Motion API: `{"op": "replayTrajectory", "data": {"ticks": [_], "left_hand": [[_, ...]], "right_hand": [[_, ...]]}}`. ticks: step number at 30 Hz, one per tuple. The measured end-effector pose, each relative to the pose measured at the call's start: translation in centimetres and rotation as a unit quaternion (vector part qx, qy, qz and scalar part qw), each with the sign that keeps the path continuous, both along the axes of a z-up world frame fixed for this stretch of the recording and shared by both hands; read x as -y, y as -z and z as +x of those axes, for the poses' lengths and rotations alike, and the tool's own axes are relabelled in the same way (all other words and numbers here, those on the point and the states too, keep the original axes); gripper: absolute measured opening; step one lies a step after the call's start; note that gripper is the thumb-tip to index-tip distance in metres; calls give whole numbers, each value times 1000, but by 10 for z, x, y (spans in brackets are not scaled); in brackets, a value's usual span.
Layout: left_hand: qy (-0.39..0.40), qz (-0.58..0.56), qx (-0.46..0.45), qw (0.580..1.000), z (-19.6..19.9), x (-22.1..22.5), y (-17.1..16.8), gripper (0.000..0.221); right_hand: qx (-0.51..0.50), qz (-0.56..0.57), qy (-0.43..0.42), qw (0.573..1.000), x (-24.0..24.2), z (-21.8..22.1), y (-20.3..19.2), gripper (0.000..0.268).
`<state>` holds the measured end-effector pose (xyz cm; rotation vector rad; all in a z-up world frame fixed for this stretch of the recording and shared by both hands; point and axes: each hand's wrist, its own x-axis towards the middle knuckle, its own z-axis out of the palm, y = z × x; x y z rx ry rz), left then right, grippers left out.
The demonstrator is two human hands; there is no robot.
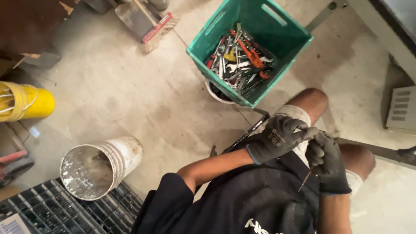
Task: Disconnecting electrical wires and terminals from an appliance component using pliers and hands.
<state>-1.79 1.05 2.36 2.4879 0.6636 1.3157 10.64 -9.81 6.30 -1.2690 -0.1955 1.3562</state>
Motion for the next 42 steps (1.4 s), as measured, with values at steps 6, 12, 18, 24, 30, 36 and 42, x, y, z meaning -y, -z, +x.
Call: {"op": "replayTrajectory", "data": {"ticks": [6,12,18,24,30,36,42], "left_hand": [[-17,-1,-42,999,-7,-6,23,20],[-18,22,-106,994,-6,-11,40,42],[76,-29,-84,993,-5,-19,50,54],[216,-250,-73,941,-1,-20,48,32],[318,-432,-23,844,-13,-19,22,40],[197,-373,-138,896,-34,-21,35,9],[200,-497,-131,834,-56,-28,-26,25]], "right_hand": [[-266,58,27,962,7,19,34,27],[-277,113,-8,954,5,17,24,31],[-162,73,-55,983,9,12,10,40],[65,-104,-93,988,-4,-14,-63,54],[35,-118,-62,990,41,-11,-49,40],[120,-89,-45,988,89,-25,-83,37],[178,-125,84,972,172,-11,-64,42]]}}
